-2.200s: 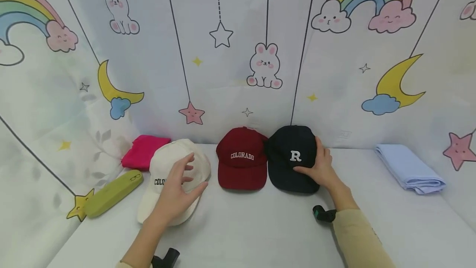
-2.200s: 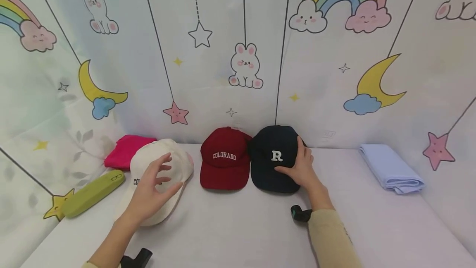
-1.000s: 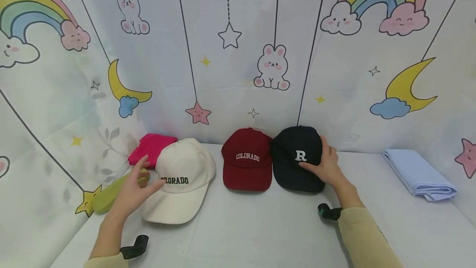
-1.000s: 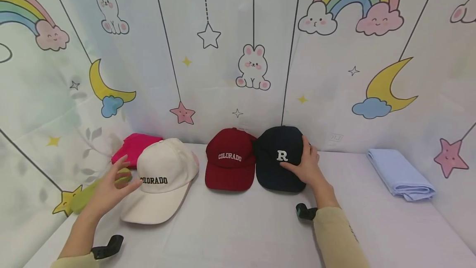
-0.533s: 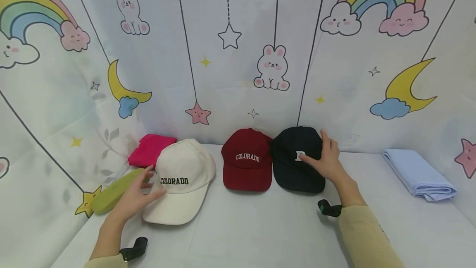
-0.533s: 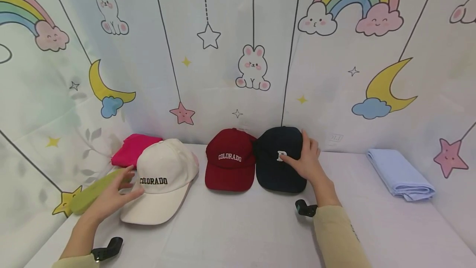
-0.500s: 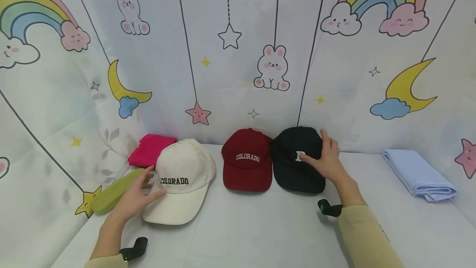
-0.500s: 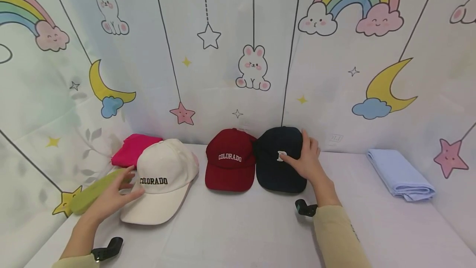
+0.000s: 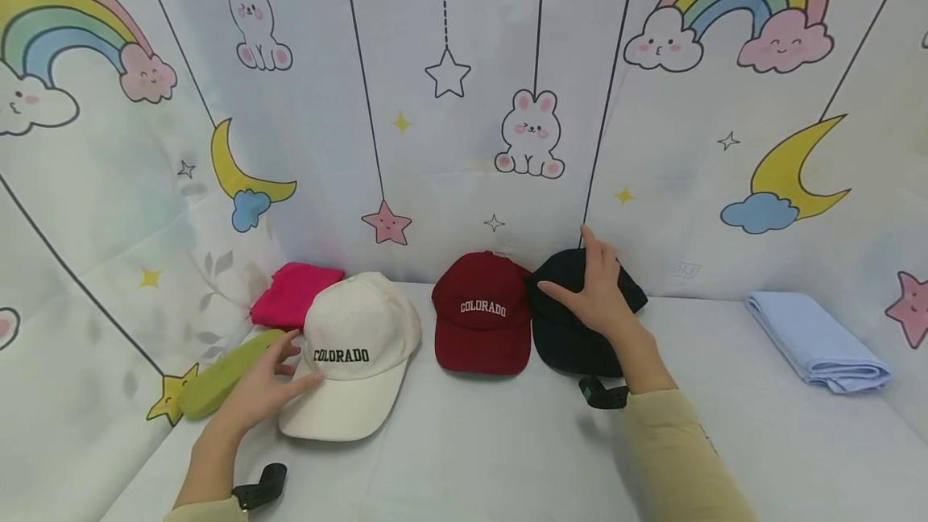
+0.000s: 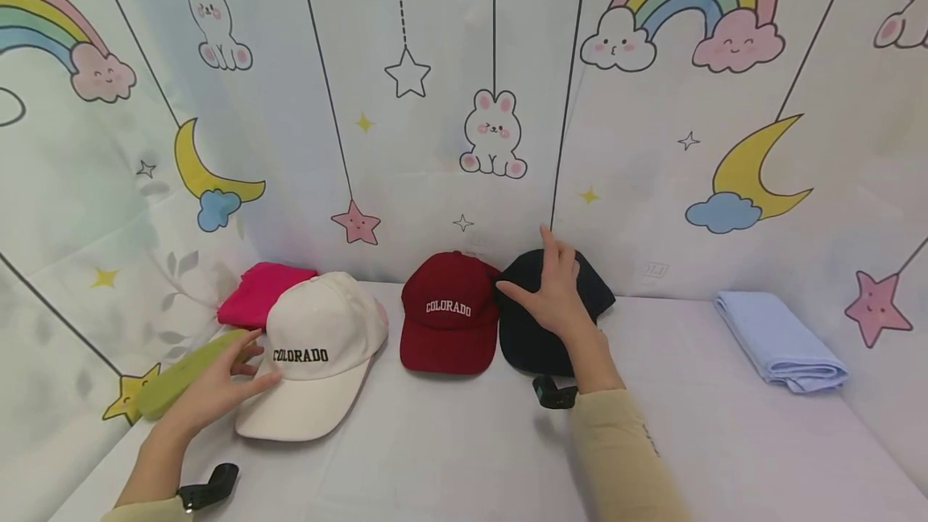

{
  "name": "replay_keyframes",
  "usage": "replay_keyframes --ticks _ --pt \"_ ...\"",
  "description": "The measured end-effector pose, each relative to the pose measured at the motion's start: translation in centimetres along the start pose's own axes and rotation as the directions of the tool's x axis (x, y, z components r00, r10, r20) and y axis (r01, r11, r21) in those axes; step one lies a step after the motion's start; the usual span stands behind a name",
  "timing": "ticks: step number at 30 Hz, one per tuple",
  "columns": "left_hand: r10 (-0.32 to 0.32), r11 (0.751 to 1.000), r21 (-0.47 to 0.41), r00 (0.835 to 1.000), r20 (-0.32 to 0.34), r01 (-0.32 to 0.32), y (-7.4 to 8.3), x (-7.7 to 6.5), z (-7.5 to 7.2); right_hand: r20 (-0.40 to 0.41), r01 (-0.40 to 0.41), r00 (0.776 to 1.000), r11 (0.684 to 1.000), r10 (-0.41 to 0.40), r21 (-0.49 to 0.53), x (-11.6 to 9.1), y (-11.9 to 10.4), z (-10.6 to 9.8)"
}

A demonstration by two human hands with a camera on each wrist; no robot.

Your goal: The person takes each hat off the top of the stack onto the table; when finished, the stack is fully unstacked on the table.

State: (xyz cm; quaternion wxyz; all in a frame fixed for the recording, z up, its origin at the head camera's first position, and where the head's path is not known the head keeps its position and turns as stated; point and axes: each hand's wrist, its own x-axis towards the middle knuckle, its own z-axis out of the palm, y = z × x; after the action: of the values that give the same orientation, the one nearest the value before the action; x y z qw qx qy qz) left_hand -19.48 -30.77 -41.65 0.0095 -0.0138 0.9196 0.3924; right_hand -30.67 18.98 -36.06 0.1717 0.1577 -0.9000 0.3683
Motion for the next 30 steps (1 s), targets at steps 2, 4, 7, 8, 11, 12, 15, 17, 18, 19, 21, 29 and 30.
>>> replay_keyframes --ticks 2,4,7,8,11,12,15,17,18,19,21,29,30 --pt "-0.01 1.0 0.008 1.0 -0.002 0.01 0.0 -0.1 0.0 0.005 0.024 1.0 0.999 -0.024 0.029 0.3 -1.3 1.0" --pt "-0.021 1.0 0.013 1.0 -0.005 0.021 -0.1 -0.1 0.0 0.013 0.038 0.999 0.997 -0.039 0.065 0.5 -2.6 2.1" --pt "-0.032 0.999 0.019 0.999 -0.002 0.032 -0.2 0.0 0.0 0.032 0.041 0.998 0.991 -0.046 0.131 0.8 -4.5 4.0" --pt "-0.038 0.999 0.02 0.999 -0.002 0.038 -0.3 0.0 0.0 0.039 0.036 0.998 0.989 -0.042 0.146 0.9 -5.1 4.6" --pt "-0.044 0.999 0.024 0.999 0.002 0.044 -0.3 0.0 0.1 0.058 0.022 0.998 0.981 -0.034 0.19 0.9 -6.9 6.6" --pt "-0.045 0.999 0.025 0.999 0.003 0.045 -0.3 -0.1 0.2 0.064 0.021 0.997 0.979 -0.034 0.204 0.9 -7.6 7.2" --pt "-0.044 0.999 0.024 0.999 0.004 0.044 -0.2 -0.1 0.2 0.087 0.03 0.995 0.964 -0.054 0.263 0.6 -9.3 9.2" --pt "-0.043 0.999 0.025 0.999 0.008 0.043 -0.1 -0.1 0.1 0.108 0.047 0.991 0.953 -0.082 0.298 0.3 -10.2 10.6" --pt "-0.044 0.999 0.025 0.999 0.011 0.043 -0.1 -0.2 0.1 0.123 0.052 0.988 0.948 -0.095 0.315 0.1 -10.6 11.3" --pt "-0.045 0.999 0.026 0.999 0.013 0.045 0.0 -0.2 0.1 0.138 0.057 0.985 0.943 -0.108 0.329 0.0 -10.9 12.0" --pt "-0.049 0.998 0.028 0.999 0.017 0.049 0.0 -0.3 0.0 0.166 0.065 0.978 0.936 -0.129 0.345 -0.4 -11.5 13.4" --pt "-0.063 0.998 0.031 0.998 0.024 0.062 -0.2 -0.1 0.1 0.293 -0.012 0.95 0.928 -0.105 0.373 -2.0 -12.8 17.2" --pt "-0.066 0.997 0.03 0.997 0.026 0.066 -0.2 -0.1 0.1 0.308 -0.019 0.946 0.934 -0.099 0.357 -2.2 -12.9 17.5"
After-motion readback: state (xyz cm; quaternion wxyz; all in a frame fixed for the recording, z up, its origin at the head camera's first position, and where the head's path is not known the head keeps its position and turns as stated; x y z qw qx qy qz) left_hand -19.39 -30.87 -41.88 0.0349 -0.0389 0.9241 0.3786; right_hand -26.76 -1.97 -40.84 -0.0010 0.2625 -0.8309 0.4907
